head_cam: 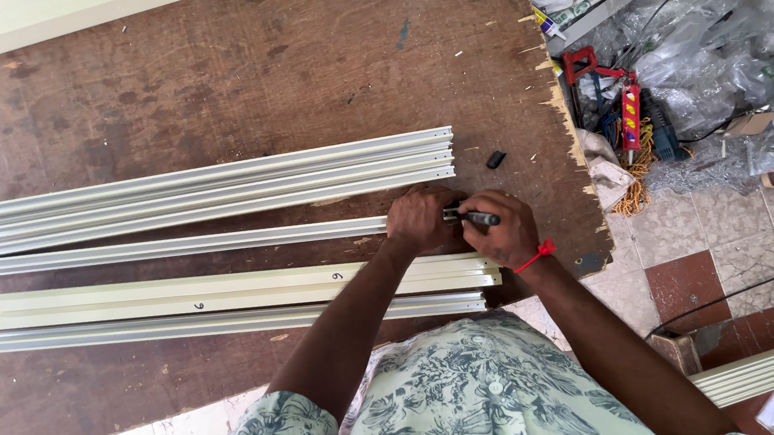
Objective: The person uses a small metal template and a black marker to mark multiple long, off-white plastic moldings laid on a wooden workbench. They repeatedly place the template at the end of each molding, mark it, and move to the next piece, stacking marked pieces aside.
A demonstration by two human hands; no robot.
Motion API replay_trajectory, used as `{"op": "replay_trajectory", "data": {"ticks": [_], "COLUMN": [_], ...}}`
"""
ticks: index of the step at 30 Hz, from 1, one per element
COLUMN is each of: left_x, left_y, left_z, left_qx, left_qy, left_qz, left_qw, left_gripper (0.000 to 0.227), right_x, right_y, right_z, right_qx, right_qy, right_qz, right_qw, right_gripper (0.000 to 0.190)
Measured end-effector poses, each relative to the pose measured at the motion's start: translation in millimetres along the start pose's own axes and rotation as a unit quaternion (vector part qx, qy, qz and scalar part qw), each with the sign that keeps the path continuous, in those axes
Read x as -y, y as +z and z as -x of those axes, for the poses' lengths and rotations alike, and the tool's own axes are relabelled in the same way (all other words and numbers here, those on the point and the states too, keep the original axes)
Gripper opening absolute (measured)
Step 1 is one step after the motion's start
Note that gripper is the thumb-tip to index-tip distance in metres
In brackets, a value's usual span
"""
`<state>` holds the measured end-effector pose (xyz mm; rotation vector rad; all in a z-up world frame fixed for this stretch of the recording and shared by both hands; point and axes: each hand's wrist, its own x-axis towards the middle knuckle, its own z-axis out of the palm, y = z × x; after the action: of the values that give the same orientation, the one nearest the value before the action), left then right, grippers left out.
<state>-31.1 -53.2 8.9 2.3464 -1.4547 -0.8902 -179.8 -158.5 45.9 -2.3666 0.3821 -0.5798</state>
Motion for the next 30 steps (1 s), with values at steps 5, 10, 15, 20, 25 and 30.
{"op": "replay_trajectory", "data": {"ticks": [5, 10, 15, 20, 25, 30], "left_x": [2.4, 1.9, 6.2, 9.2, 0.1, 2.8], "left_y": [5.6, 5.2, 9.5, 12.2, 2.2, -4.8], "left_z": [-2.1, -2.1, -4.0, -5.9, -5.0, -3.6], "left_qx": [-0.013, -0.032, -0.011, -0.024, 0.027, 0.07], "left_qy": [0.005, 0.007, 0.005, 0.012, -0.01, -0.002], "left_qz": [0.006, 0.039, 0.007, 0.008, -0.023, -0.03], "left_qw": [1.0, 0.999, 1.0, 1.0, 0.999, 0.997], "left_gripper": [0.042, 0.044, 0.043, 0.042, 0.045, 0.075], "right_x": [2.4, 0.5, 4.2, 7.1, -9.7, -25.5], "right_y": [0.7, 3.5, 9.0, 15.9, 13.9, 20.7], "right_z": [-6.8, -7.4, -8.1, -9.7, -3.2, 14.3], "right_qx": [0.056, 0.065, 0.032, 0.027, 0.022, -0.006], "right_qy": [0.088, 0.077, 0.091, 0.078, 0.051, 0.205], "right_qz": [0.117, 0.03, -0.032, 0.103, -0.045, -0.08], "right_qw": [0.988, 0.994, 0.995, 0.991, 0.997, 0.976], "right_gripper": [0.022, 0.022, 0.022, 0.024, 0.021, 0.03]}}
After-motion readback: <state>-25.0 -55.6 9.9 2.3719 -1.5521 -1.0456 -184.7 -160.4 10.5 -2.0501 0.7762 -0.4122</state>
